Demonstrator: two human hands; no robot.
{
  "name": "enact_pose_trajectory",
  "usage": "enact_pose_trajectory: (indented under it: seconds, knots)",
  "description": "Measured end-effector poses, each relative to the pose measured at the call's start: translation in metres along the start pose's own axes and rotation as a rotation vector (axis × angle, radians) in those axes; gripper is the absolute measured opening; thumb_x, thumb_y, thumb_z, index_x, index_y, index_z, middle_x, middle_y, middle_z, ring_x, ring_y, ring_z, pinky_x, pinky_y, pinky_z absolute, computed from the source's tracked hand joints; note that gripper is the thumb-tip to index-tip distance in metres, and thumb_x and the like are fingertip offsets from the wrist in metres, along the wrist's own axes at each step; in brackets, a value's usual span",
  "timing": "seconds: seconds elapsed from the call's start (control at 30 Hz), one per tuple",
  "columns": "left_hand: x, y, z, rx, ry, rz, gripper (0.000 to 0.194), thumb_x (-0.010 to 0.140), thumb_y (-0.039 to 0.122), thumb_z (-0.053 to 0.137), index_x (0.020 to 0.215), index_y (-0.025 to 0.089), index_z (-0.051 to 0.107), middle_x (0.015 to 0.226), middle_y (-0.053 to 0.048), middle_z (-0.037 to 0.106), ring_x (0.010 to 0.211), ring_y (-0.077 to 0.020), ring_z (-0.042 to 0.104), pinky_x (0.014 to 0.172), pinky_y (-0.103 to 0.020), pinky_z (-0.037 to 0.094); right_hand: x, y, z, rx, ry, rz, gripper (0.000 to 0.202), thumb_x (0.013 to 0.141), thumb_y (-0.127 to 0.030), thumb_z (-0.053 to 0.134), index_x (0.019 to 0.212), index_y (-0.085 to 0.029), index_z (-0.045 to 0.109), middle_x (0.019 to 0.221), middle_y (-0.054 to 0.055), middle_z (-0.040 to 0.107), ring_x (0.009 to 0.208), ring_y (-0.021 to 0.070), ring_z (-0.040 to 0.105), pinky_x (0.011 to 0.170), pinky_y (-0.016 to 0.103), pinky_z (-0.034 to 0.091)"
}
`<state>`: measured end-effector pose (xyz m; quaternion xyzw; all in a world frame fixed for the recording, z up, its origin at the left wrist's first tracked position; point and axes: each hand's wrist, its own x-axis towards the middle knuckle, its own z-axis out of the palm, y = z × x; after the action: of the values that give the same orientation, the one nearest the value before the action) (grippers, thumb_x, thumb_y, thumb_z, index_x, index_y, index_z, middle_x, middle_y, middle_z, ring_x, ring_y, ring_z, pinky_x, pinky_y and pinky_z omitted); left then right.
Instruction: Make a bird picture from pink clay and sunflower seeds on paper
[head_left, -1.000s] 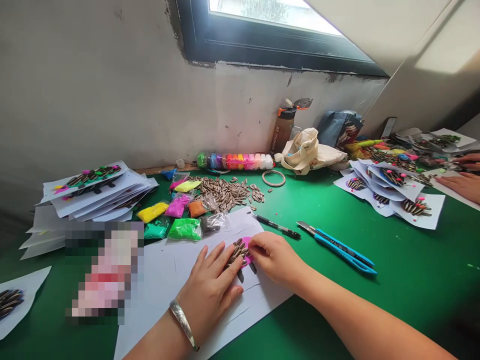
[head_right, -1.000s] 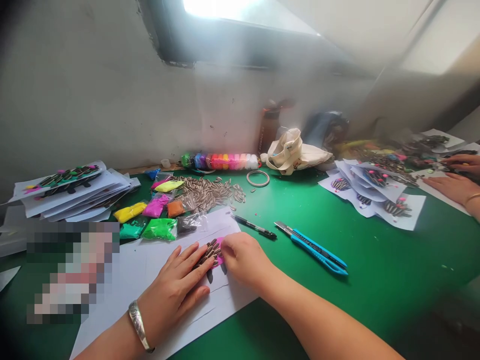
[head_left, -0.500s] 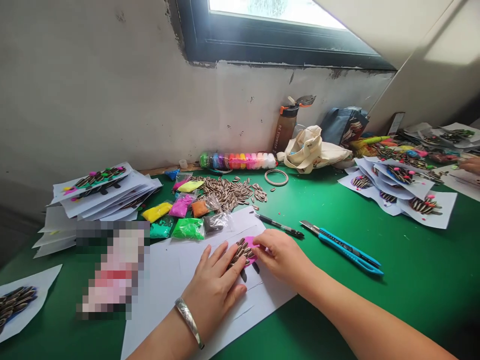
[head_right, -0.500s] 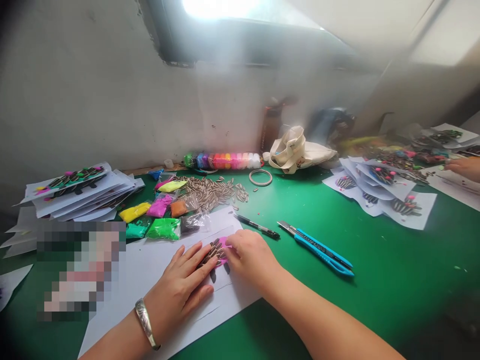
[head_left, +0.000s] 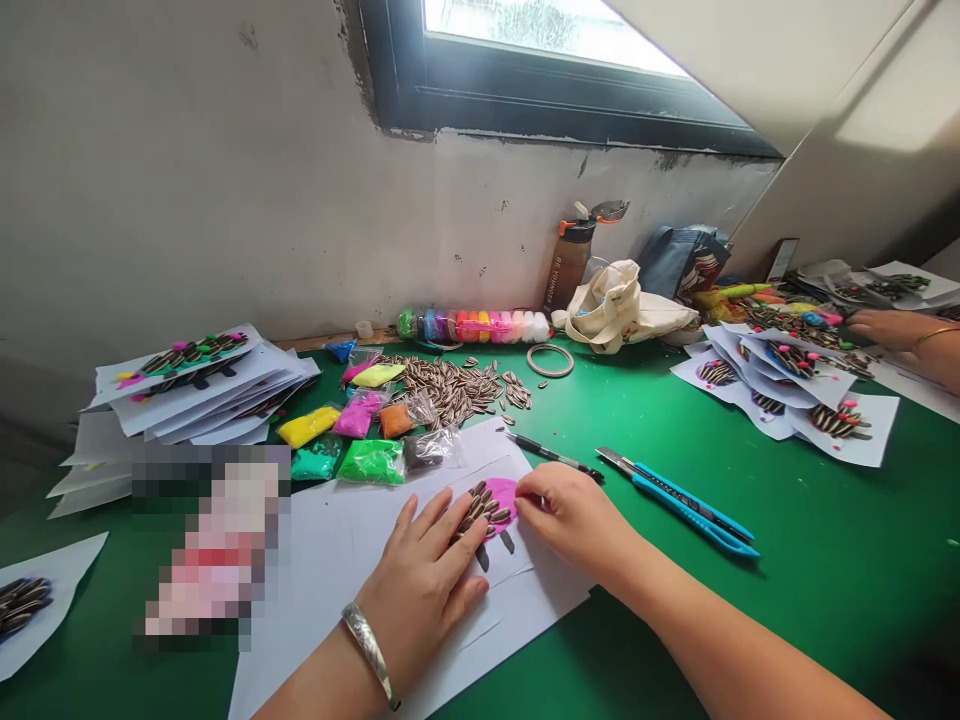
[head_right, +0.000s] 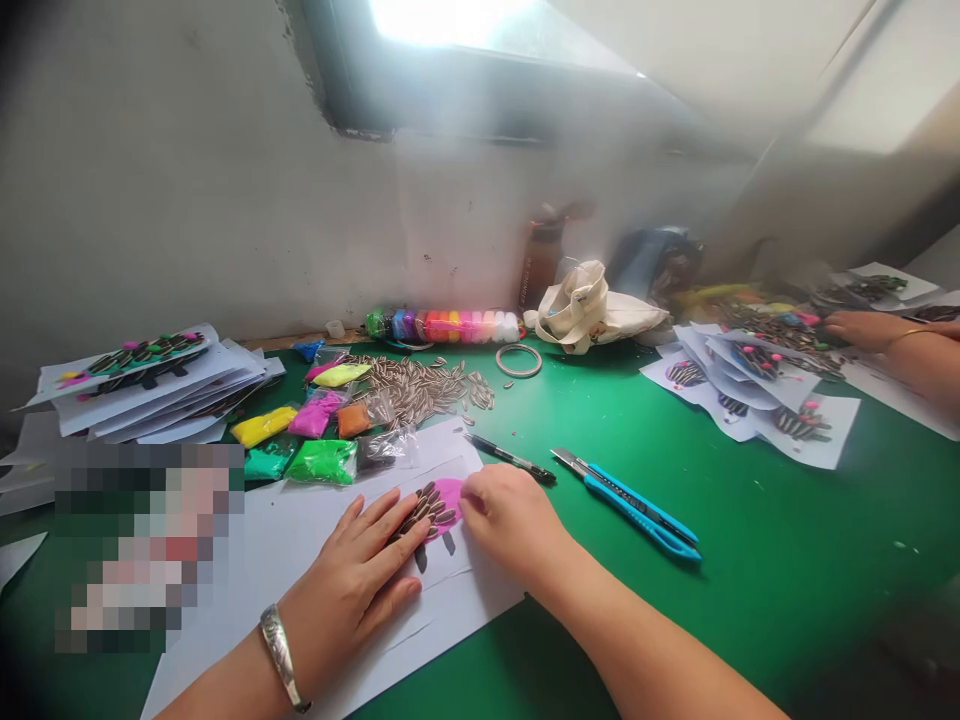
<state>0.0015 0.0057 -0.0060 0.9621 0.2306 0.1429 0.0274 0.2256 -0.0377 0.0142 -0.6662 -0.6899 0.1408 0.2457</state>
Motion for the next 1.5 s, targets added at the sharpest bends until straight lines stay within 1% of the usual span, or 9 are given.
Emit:
enact_pose_trajectory:
  seconds: [0.17, 0.37, 0.73, 0.9, 1.03, 1.17, 1.3, 1.4, 1.5]
  knots:
    - [-0.003, -0.002, 0.006, 0.012, 0.044, 0.013, 0.044, 0.091, 0.026, 0.049, 0.135, 0.024, 0.05, 0.141, -0.008, 0.048, 0.129, -0.0334, 0.043, 0.104, -0.059, 0.035, 0.0, -0.004, 0.003, -0.048, -0.059, -0.032, 0.017, 0.083, -0.014, 0.056, 0.071, -0.02, 0.065, 0.066, 0.0, 0.063, 0.069, 0.0147, 0.055, 0.064, 0.024, 0.035]
    - [-0.006, -0.005, 0.015, 0.024, 0.059, 0.009, 0.046, 0.092, 0.027, 0.049, 0.138, 0.026, 0.047, 0.145, -0.005, 0.044, 0.131, -0.0322, 0.04, 0.107, -0.057, 0.032, 0.001, -0.007, 0.01, -0.08, -0.024, -0.034, 0.017, 0.083, -0.012, 0.054, 0.07, -0.019, 0.064, 0.066, 0.001, 0.061, 0.068, 0.0141, 0.054, 0.062, 0.024, 0.033]
    - [-0.002, -0.003, 0.007, 0.029, 0.049, 0.027, 0.044, 0.091, 0.025, 0.051, 0.134, 0.023, 0.051, 0.141, -0.008, 0.048, 0.128, -0.0335, 0.043, 0.103, -0.059, 0.036, 0.003, -0.006, 0.017, -0.096, -0.019, -0.057, 0.021, 0.084, -0.014, 0.053, 0.063, -0.018, 0.055, 0.063, -0.001, 0.058, 0.065, 0.0122, 0.049, 0.061, 0.024, 0.03]
    - [-0.004, -0.007, 0.009, 0.073, 0.057, 0.059, 0.046, 0.091, 0.026, 0.051, 0.137, 0.023, 0.048, 0.142, -0.007, 0.047, 0.129, -0.0329, 0.043, 0.102, -0.057, 0.038, 0.004, -0.005, 0.018, -0.032, -0.013, -0.047, 0.02, 0.085, -0.015, 0.054, 0.066, -0.018, 0.058, 0.065, 0.0, 0.06, 0.067, 0.0129, 0.052, 0.063, 0.023, 0.032]
    - [-0.007, -0.011, 0.017, 0.121, 0.103, 0.066, 0.049, 0.092, 0.027, 0.048, 0.141, 0.026, 0.042, 0.146, -0.006, 0.043, 0.131, -0.0316, 0.041, 0.104, -0.056, 0.037, 0.007, -0.002, 0.007, 0.05, -0.002, -0.022, 0.017, 0.085, -0.014, 0.054, 0.073, -0.019, 0.064, 0.072, 0.0, 0.065, 0.072, 0.013, 0.057, 0.066, 0.022, 0.037]
    - [-0.008, -0.011, 0.02, 0.132, 0.15, 0.07, 0.053, 0.091, 0.025, 0.048, 0.143, 0.026, 0.038, 0.146, -0.008, 0.041, 0.131, -0.0313, 0.041, 0.104, -0.054, 0.038, 0.025, 0.008, -0.017, -0.043, 0.079, 0.053, 0.016, 0.087, -0.016, 0.052, 0.081, -0.02, 0.067, 0.08, 0.001, 0.067, 0.078, 0.0136, 0.059, 0.071, 0.022, 0.039]
    - [-0.009, -0.012, 0.024, 0.158, 0.223, 0.043, 0.056, 0.089, 0.025, 0.048, 0.144, 0.028, 0.038, 0.149, -0.008, 0.037, 0.131, -0.0315, 0.04, 0.105, -0.05, 0.038, 0.062, 0.018, -0.033, -0.225, 0.063, 0.036, 0.021, 0.087, -0.014, 0.048, 0.078, -0.02, 0.066, 0.08, 0.001, 0.067, 0.079, 0.0134, 0.058, 0.069, 0.021, 0.037]
    - [-0.01, -0.014, 0.028, 0.205, 0.234, 0.061, 0.057, 0.088, 0.026, 0.048, 0.144, 0.027, 0.037, 0.15, -0.009, 0.035, 0.131, -0.0327, 0.041, 0.101, -0.051, 0.042, 0.088, 0.023, -0.028, -0.28, 0.044, 0.017, 0.022, 0.083, -0.012, 0.049, 0.07, -0.02, 0.065, 0.075, 0.003, 0.066, 0.077, 0.0153, 0.058, 0.066, 0.023, 0.035]
    - [-0.01, -0.014, 0.028, 0.22, 0.2, 0.081, 0.06, 0.088, 0.025, 0.048, 0.146, 0.025, 0.034, 0.15, -0.01, 0.034, 0.13, -0.0344, 0.041, 0.097, -0.053, 0.046, 0.101, 0.029, -0.014, -0.316, 0.023, 0.022, 0.02, 0.078, -0.01, 0.051, 0.065, -0.019, 0.063, 0.073, 0.006, 0.065, 0.076, 0.018, 0.058, 0.064, 0.025, 0.034]
